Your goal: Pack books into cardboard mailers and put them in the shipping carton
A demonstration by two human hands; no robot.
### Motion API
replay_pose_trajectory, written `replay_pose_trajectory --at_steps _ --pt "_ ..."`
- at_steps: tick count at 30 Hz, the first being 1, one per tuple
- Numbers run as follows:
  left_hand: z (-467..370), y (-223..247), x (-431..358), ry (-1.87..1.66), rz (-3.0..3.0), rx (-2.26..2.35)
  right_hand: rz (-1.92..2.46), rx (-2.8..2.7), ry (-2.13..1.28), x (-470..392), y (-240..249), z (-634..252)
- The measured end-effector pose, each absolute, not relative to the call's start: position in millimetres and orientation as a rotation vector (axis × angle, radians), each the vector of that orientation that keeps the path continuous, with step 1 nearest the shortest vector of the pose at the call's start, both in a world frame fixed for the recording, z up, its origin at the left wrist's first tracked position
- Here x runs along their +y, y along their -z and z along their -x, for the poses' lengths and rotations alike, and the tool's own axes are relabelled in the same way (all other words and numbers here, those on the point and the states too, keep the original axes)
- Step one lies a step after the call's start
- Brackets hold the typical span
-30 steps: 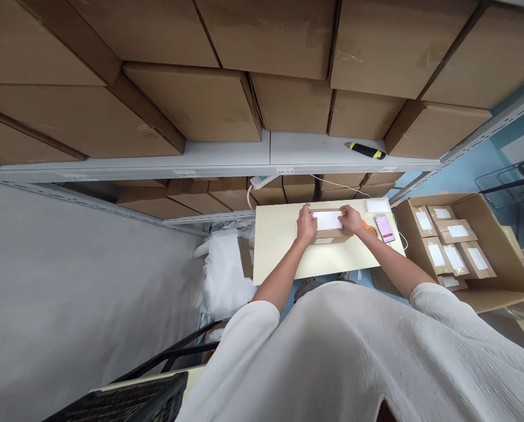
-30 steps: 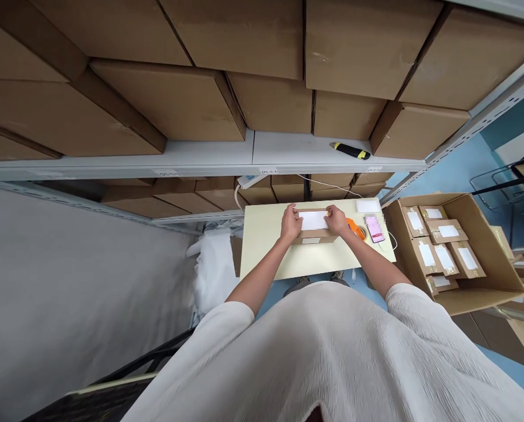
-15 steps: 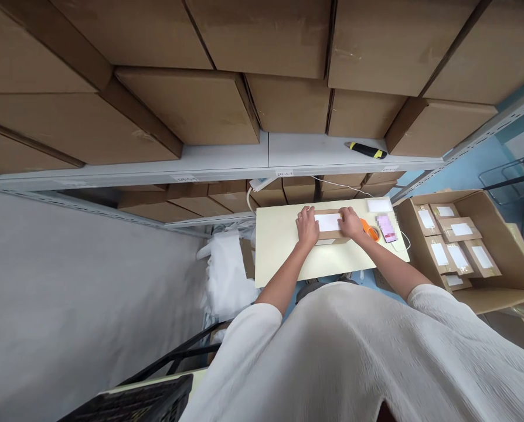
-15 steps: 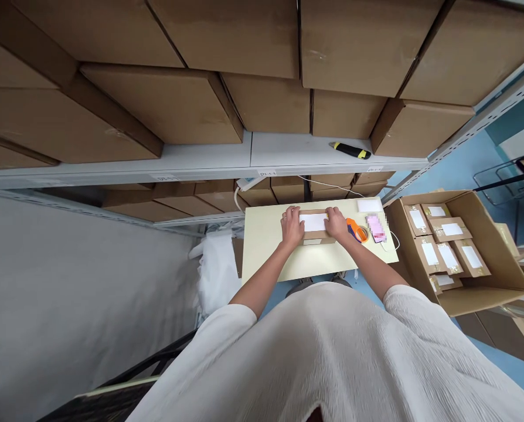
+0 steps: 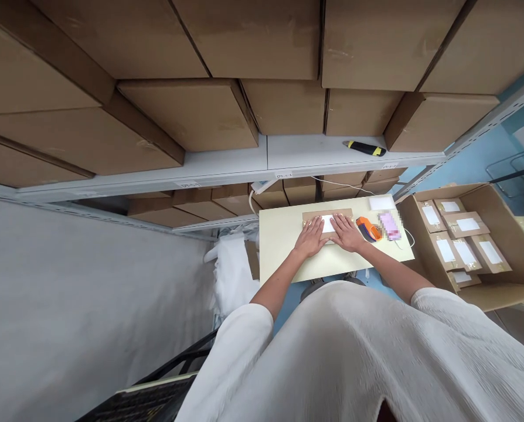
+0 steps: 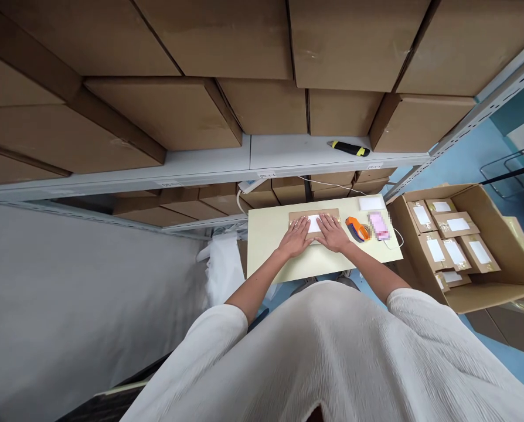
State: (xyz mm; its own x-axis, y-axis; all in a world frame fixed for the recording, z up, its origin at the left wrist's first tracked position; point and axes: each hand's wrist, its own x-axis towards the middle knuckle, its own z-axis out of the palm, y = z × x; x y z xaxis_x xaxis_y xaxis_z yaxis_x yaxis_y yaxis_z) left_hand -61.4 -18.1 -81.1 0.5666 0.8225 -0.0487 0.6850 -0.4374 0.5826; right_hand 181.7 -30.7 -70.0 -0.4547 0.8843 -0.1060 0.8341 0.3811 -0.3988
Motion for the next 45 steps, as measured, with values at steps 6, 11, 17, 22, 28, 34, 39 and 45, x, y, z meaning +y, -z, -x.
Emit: replay_pose_trajectory --at_steps 6,11,17,22,28,34,39,45 --pt "65 84 -19 -0.278 -2.256 1.273 1.562 -2.512 -0.611 -31 74 -185" --pt "67 81 -24 -0.216 -2.238 1.392 1.695 -2.533 -0.507 -37 74 -187" --pt "67 76 -40 -0.181 -2.031 1.686 2.099 -2.344 -0.355 -54 69 -197" --pt "68 74 -48 -0.337 -1.831 1.772 2.160 -2.131 -0.550 -64 69 -200" --pt "54 53 -47 -0.532 -1.766 1.843 2.014 -1.992 -0.559 -70 60 -197" --pt "17 9 -44 -0.729 -1.849 1.813 1.920 -1.766 -0.413 -82 35 -226" --pt "-41 -23 -35 -0.828 -1.952 1.679 1.893 -1.582 -0.280 -88 11 -277" --pt "-143 -42 -30 -0.850 -2.046 1.504 1.921 -1.438 -0.143 -109 -9 -369"
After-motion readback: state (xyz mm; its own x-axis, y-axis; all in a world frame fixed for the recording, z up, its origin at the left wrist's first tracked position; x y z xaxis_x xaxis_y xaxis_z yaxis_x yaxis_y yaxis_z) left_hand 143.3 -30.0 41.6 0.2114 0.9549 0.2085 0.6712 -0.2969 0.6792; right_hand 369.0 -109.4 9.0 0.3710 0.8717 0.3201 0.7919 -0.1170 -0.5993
